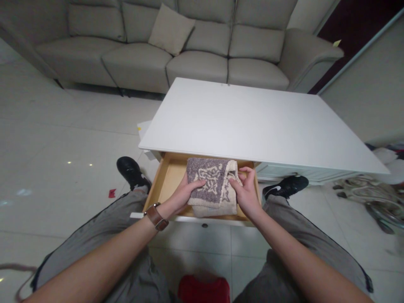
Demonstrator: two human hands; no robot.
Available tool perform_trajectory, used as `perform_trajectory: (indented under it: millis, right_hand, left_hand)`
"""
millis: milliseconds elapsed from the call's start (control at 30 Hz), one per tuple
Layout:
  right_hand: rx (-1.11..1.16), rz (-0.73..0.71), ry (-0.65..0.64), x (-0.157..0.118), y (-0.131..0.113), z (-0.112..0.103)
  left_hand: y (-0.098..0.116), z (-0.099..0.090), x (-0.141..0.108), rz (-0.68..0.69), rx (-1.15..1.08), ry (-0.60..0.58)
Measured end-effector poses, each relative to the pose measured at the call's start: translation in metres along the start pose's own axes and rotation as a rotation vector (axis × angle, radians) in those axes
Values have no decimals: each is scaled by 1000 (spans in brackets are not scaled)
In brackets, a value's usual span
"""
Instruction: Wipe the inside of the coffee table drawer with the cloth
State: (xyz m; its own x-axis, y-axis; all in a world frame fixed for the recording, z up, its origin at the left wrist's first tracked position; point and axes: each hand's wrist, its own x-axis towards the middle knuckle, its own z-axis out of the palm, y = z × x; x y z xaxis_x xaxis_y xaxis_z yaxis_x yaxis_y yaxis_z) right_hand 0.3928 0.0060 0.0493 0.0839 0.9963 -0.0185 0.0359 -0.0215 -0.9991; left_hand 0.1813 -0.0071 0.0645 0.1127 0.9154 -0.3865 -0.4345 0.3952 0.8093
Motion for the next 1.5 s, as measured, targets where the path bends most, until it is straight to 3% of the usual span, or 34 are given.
perform_trajectory:
  millis: [100, 200, 300, 400, 467, 600, 733, 933, 1133, 1233, 1333, 1500]
  right_hand:
    - [-94, -90, 43, 0, 3, -1]
    - [-47, -19, -40, -1, 1, 0]
    - [77, 132, -123, -3, -3, 2]
    - [115, 162, -65, -5, -4, 4]
    - [128, 159, 9, -5, -4, 6]
    - [189, 187, 120, -3, -2, 7]
    - [179, 194, 140, -2, 0, 7]
    - [153, 162, 124, -3, 4, 8]
    - [80, 153, 155, -6, 12, 11]
    - [104, 165, 121, -11, 13, 15]
    - [121, 158, 104, -16, 11, 19]
    - [261, 271, 202, -18, 9, 23]
  left_hand:
    - [-5, -1, 1, 4, -21, -37]
    - [-9, -4, 4, 40, 56, -30]
    - [-11, -9, 8, 155, 301, 62]
    - [-14, -12, 9, 294, 595, 168]
    - [-17, -11, 6, 353, 736, 102]
    - [-22, -6, -3, 411, 879, -200]
    - [-24, -2, -5, 400, 848, -250]
    - [-19, -3, 0, 392, 816, -169]
    - [-15, 1, -8, 535, 824, 30]
    - [-21, 6, -11, 638, 897, -81]
    - [-28, 12, -12, 659, 989, -207]
    - [-33, 16, -13, 653, 1104, -363]
